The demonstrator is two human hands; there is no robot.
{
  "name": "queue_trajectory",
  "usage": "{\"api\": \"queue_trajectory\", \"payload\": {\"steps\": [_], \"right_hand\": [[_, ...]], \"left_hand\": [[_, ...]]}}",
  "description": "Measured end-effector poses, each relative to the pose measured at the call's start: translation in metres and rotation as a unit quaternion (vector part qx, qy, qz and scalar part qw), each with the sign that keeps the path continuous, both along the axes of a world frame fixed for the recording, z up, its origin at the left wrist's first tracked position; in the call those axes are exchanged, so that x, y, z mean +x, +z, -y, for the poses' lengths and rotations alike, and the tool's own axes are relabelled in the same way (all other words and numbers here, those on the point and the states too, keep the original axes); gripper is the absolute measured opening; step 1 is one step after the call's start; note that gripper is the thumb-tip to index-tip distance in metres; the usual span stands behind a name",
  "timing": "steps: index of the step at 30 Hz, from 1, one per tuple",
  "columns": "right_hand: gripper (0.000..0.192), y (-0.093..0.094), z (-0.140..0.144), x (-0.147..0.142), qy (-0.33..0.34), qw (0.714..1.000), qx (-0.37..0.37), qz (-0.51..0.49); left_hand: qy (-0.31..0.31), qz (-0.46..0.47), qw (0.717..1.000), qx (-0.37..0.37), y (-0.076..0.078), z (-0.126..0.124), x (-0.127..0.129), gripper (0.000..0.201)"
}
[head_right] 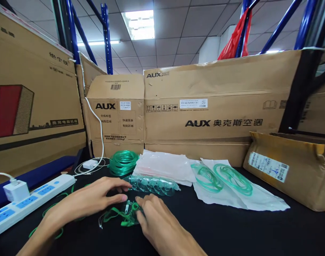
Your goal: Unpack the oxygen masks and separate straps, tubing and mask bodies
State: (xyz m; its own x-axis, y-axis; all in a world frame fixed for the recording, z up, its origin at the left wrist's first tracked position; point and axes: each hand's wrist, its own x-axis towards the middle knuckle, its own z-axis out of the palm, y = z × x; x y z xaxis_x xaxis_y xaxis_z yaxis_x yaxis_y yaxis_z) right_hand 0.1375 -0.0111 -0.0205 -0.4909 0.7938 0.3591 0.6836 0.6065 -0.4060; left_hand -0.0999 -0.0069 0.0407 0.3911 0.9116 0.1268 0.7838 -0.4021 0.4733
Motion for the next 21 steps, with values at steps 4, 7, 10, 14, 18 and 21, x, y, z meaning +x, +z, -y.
{"api": "queue_trajectory", "payload": {"steps": [4, 7, 10, 14, 18, 21], "right_hand": [[0.035, -0.005, -0.005, -0.002, -0.081, 0.993, -0.040, -0.075], [0.035, 0.006, -0.001, 0.004, -0.101, 0.988, -0.028, -0.113], [0.040, 0.015, 0.008, 0.014, -0.094, 0.983, 0.018, -0.155], [0.042, 0.013, 0.012, 0.022, -0.125, 0.975, 0.041, -0.179], [0.040, 0.008, 0.009, 0.021, -0.107, 0.973, 0.029, -0.202], [0.038, 0.009, 0.009, 0.018, -0.104, 0.970, -0.003, -0.218]], "left_hand": [[0.003, 0.029, 1.000, 0.012, 0.005, 0.003, 0.010, 0.041], [-0.003, 0.078, 0.996, 0.032, 0.007, 0.010, 0.026, 0.036], [-0.012, 0.128, 0.989, 0.068, 0.008, 0.014, 0.042, 0.028], [-0.019, 0.156, 0.983, 0.094, 0.011, 0.017, 0.059, 0.021], [-0.038, 0.111, 0.991, 0.071, 0.005, 0.016, 0.071, 0.025], [-0.035, 0.078, 0.994, 0.072, -0.004, 0.011, 0.075, 0.023]]}}
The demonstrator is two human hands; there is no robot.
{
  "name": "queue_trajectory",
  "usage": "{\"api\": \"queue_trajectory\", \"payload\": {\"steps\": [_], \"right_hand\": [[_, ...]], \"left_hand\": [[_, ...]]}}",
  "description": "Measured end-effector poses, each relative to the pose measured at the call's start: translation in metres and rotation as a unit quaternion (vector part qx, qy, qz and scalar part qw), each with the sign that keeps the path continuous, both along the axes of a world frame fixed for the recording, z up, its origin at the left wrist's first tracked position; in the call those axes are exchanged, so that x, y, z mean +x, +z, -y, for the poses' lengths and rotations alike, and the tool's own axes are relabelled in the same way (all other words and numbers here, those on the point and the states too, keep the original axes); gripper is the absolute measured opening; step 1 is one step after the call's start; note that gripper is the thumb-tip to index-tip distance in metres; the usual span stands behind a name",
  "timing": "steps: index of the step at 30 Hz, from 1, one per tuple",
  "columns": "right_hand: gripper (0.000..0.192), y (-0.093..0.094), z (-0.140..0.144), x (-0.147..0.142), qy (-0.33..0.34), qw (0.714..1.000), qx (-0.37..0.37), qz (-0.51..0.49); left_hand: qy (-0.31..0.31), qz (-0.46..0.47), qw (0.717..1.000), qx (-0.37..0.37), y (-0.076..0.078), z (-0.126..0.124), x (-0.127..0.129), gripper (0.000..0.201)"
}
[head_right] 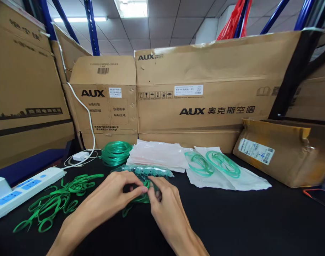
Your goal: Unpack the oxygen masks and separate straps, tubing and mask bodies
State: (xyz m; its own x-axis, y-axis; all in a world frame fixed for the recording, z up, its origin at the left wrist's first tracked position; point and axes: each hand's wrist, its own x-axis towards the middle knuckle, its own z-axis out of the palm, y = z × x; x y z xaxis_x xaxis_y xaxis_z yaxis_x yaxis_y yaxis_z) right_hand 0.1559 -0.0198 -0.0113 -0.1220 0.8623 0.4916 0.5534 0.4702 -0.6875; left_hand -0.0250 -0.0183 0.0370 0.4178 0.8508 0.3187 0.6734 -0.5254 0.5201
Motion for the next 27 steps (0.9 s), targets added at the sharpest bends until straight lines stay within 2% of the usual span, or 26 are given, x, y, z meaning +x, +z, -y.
{"api": "queue_trajectory", "payload": {"steps": [4, 11, 16, 21, 27], "right_hand": [[0.034, 0.002, 0.002, 0.002, 0.016, 0.997, -0.058, -0.044], [0.037, -0.003, 0.000, 0.006, 0.071, 0.974, -0.150, -0.153], [0.035, -0.001, 0.002, 0.004, 0.094, 0.976, -0.132, -0.145], [0.033, 0.003, 0.004, 0.004, 0.082, 0.979, -0.118, -0.142], [0.028, 0.004, 0.004, 0.003, 0.073, 0.982, -0.102, -0.141]], "left_hand": [[0.010, -0.018, 1.000, 0.002, -0.005, -0.005, -0.001, 0.020], [0.032, -0.013, 0.999, 0.010, 0.000, -0.002, 0.001, 0.027], [0.035, 0.012, 0.999, -0.010, -0.001, -0.004, 0.005, 0.042], [0.031, 0.056, 0.998, -0.024, -0.003, -0.005, 0.008, 0.024], [0.013, 0.057, 0.998, 0.022, -0.006, -0.003, 0.015, 0.016]]}}
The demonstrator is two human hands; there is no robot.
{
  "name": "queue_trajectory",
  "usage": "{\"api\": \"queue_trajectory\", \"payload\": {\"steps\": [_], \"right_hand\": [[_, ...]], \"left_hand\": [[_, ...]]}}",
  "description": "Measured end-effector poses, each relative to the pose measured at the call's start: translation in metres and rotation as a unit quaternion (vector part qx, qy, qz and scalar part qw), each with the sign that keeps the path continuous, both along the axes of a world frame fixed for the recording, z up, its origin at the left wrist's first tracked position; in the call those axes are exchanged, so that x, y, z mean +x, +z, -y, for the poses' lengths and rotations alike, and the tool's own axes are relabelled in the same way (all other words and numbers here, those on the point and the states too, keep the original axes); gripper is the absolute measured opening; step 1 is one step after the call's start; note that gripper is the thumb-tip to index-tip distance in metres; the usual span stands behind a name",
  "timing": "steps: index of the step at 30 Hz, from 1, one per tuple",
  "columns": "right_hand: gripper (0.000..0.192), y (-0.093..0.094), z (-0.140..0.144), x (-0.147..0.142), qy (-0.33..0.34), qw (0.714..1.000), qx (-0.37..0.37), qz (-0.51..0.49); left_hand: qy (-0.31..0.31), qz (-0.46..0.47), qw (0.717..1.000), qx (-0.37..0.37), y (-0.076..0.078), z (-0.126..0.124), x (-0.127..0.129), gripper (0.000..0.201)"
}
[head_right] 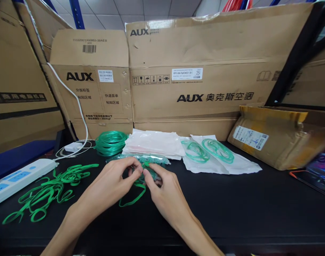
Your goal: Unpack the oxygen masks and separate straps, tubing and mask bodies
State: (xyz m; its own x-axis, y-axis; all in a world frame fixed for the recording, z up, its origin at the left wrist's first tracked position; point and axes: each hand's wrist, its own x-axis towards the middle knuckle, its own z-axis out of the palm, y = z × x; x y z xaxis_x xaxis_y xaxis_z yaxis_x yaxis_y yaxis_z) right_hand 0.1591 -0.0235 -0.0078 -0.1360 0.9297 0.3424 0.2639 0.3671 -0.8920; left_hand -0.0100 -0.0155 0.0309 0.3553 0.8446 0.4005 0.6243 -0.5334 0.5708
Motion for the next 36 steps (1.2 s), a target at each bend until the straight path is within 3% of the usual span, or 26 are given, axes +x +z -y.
{"api": "queue_trajectory", "payload": {"steps": [8, 12, 15, 20, 25, 36], "right_hand": [[0.030, 0.001, -0.005, 0.005, -0.101, 0.987, 0.078, 0.097], [0.032, 0.002, -0.010, 0.012, -0.133, 0.982, 0.059, 0.122], [0.033, 0.002, -0.010, 0.012, -0.131, 0.980, 0.061, 0.135], [0.028, 0.002, -0.006, 0.005, -0.119, 0.971, 0.144, 0.148], [0.029, 0.001, -0.004, 0.002, -0.096, 0.969, 0.165, 0.158], [0.031, -0.005, -0.005, 0.002, -0.090, 0.962, 0.192, 0.170]], "left_hand": [[-0.032, -0.012, 0.999, 0.028, 0.002, 0.006, 0.001, 0.018], [-0.069, -0.030, 0.997, 0.017, 0.006, 0.011, -0.003, 0.016], [-0.054, -0.045, 0.998, 0.002, 0.004, 0.009, -0.004, 0.017], [0.022, -0.027, 0.999, 0.031, -0.003, -0.001, -0.004, 0.028], [0.055, -0.008, 0.997, 0.053, -0.003, -0.003, -0.005, 0.015], [0.008, 0.003, 0.998, 0.059, -0.006, -0.004, -0.007, 0.009]]}}
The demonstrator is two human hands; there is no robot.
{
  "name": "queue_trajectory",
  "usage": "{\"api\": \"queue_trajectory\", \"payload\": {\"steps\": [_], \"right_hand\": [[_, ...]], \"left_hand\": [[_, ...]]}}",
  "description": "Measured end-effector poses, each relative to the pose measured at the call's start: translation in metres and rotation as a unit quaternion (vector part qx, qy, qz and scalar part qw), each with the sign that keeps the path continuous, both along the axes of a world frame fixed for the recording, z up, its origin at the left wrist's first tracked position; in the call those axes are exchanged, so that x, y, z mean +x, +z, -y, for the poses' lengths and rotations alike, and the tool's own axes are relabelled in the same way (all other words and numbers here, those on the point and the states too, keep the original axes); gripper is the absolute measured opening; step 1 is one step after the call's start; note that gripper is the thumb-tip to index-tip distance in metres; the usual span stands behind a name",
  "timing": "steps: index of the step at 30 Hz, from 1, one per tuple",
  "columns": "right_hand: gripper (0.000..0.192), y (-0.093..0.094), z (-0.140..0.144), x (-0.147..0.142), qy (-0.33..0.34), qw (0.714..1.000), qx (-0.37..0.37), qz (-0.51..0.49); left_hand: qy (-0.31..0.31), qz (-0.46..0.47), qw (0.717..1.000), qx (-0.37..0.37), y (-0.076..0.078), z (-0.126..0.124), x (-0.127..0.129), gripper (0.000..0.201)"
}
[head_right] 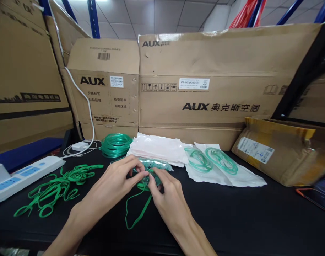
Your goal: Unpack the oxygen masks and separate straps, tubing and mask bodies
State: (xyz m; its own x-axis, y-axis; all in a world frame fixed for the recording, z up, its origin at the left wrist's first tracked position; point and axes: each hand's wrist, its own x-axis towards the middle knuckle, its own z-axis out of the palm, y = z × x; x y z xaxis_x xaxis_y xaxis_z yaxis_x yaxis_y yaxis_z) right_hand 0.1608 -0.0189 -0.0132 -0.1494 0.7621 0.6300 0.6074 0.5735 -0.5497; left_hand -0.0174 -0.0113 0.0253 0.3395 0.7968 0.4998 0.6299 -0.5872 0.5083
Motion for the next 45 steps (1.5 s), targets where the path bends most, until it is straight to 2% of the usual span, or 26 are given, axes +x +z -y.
{"api": "queue_trajectory", "payload": {"steps": [3, 8, 11, 15, 18, 21, 24, 28, 33, 38, 42, 45], "right_hand": [[0.033, 0.000, -0.003, 0.003, -0.009, 1.000, 0.009, 0.011], [0.036, 0.007, -0.010, 0.016, -0.105, 0.994, 0.012, 0.006], [0.034, 0.011, -0.011, 0.017, -0.128, 0.992, -0.007, -0.006], [0.028, 0.010, -0.005, 0.006, -0.075, 0.997, -0.028, -0.019], [0.026, 0.009, 0.000, 0.001, -0.041, 0.998, -0.021, -0.031], [0.026, 0.009, 0.003, 0.002, -0.025, 0.998, -0.030, -0.046], [0.031, 0.008, 0.007, 0.007, 0.000, 0.996, -0.065, -0.061], [0.038, 0.001, 0.009, 0.010, 0.041, 0.988, -0.125, -0.082], [0.031, -0.006, 0.007, 0.008, 0.016, 0.987, -0.133, -0.085], [0.026, -0.002, 0.010, 0.008, 0.013, 0.986, -0.144, -0.085], [0.040, -0.003, 0.010, 0.009, 0.071, 0.975, -0.186, -0.098], [0.047, -0.009, 0.007, 0.009, 0.116, 0.970, -0.178, -0.119]], "left_hand": [[-0.012, -0.016, 1.000, -0.002, 0.000, 0.003, 0.005, 0.012], [-0.042, -0.033, 0.998, -0.031, 0.008, 0.013, 0.005, 0.017], [-0.022, -0.057, 0.996, -0.057, 0.011, 0.014, -0.003, 0.015], [0.020, -0.059, 0.998, -0.032, 0.007, 0.006, -0.010, 0.015], [-0.014, -0.052, 0.998, -0.034, 0.004, 0.003, -0.009, 0.018], [-0.055, -0.062, 0.996, -0.043, 0.002, 0.002, -0.005, 0.013], [-0.082, -0.062, 0.994, -0.036, 0.000, 0.001, -0.005, 0.005], [-0.077, -0.062, 0.994, -0.040, 0.000, 0.000, -0.005, 0.011], [-0.061, -0.095, 0.990, -0.084, -0.001, 0.001, -0.005, 0.018], [-0.074, -0.118, 0.988, -0.071, -0.005, 0.002, -0.006, 0.013], [-0.079, -0.120, 0.988, -0.050, -0.008, 0.001, -0.009, 0.008], [-0.072, -0.130, 0.988, -0.051, -0.009, -0.001, -0.009, 0.009]]}}
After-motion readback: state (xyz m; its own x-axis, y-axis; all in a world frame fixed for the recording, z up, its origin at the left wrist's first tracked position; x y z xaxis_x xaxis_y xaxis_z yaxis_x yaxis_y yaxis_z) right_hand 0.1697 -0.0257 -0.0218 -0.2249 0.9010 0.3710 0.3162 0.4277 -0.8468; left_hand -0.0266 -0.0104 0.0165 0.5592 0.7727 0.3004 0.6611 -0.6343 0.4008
